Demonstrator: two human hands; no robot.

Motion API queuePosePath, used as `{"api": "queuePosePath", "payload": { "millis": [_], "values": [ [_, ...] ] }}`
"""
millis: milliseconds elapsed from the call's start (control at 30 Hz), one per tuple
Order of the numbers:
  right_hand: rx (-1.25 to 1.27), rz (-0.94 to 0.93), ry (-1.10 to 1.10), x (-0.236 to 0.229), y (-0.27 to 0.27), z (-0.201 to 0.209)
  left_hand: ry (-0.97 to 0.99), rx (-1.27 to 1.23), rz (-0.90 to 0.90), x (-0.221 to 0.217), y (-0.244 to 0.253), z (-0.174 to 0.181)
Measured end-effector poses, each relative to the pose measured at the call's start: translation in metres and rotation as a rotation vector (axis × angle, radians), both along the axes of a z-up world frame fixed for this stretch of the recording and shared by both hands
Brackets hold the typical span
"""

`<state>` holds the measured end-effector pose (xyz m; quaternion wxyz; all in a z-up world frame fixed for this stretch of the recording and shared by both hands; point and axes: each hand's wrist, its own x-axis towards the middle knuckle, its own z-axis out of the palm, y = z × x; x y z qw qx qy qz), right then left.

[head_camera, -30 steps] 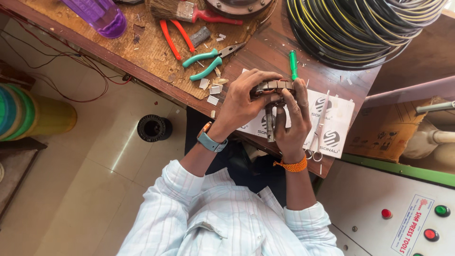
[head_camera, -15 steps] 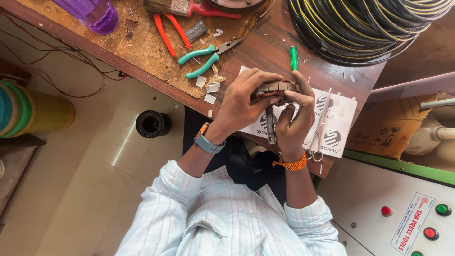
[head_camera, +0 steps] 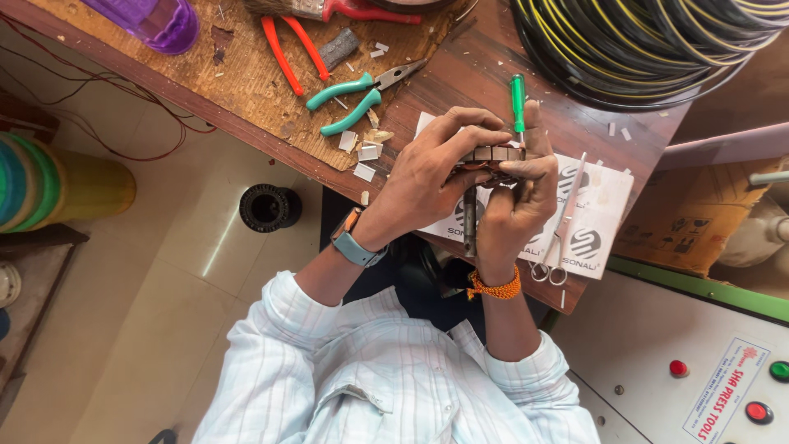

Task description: The person assembles a small electrical component by inserting white insulating pieces into slots on a copper-wound rotor. They use scissors to trim the pieces and a screwdriver to press them into place, repeating the process for multiple slots.

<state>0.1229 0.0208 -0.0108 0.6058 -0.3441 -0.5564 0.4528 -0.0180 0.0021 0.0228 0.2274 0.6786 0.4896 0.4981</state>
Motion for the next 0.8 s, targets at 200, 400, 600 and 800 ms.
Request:
{"api": "queuePosePath", "payload": {
  "millis": [200, 400, 600, 800],
  "values": [
    [0.048, 0.025, -0.042, -0.009, 0.002, 0.002, -0.074, -0.047, -0.016, -0.007, 0.003, -0.004],
    [0.124, -0.043, -0.237, -0.003, -0.003, -0.005, -0.051, -0.017, 0.03, -0.007, 0.007, -0.017],
    [0.304, -0.123, -0.292, -0.008, -0.013, -0.008, -0.047, 0.149, -0.083, -0.011, -0.002, -0.017],
    [0.438, -0.097, -0.402, -0.004, -0.008, -0.008, -0.028, 0.186, -0.283, -0.038, -0.003, -0.028]
  ]
}}
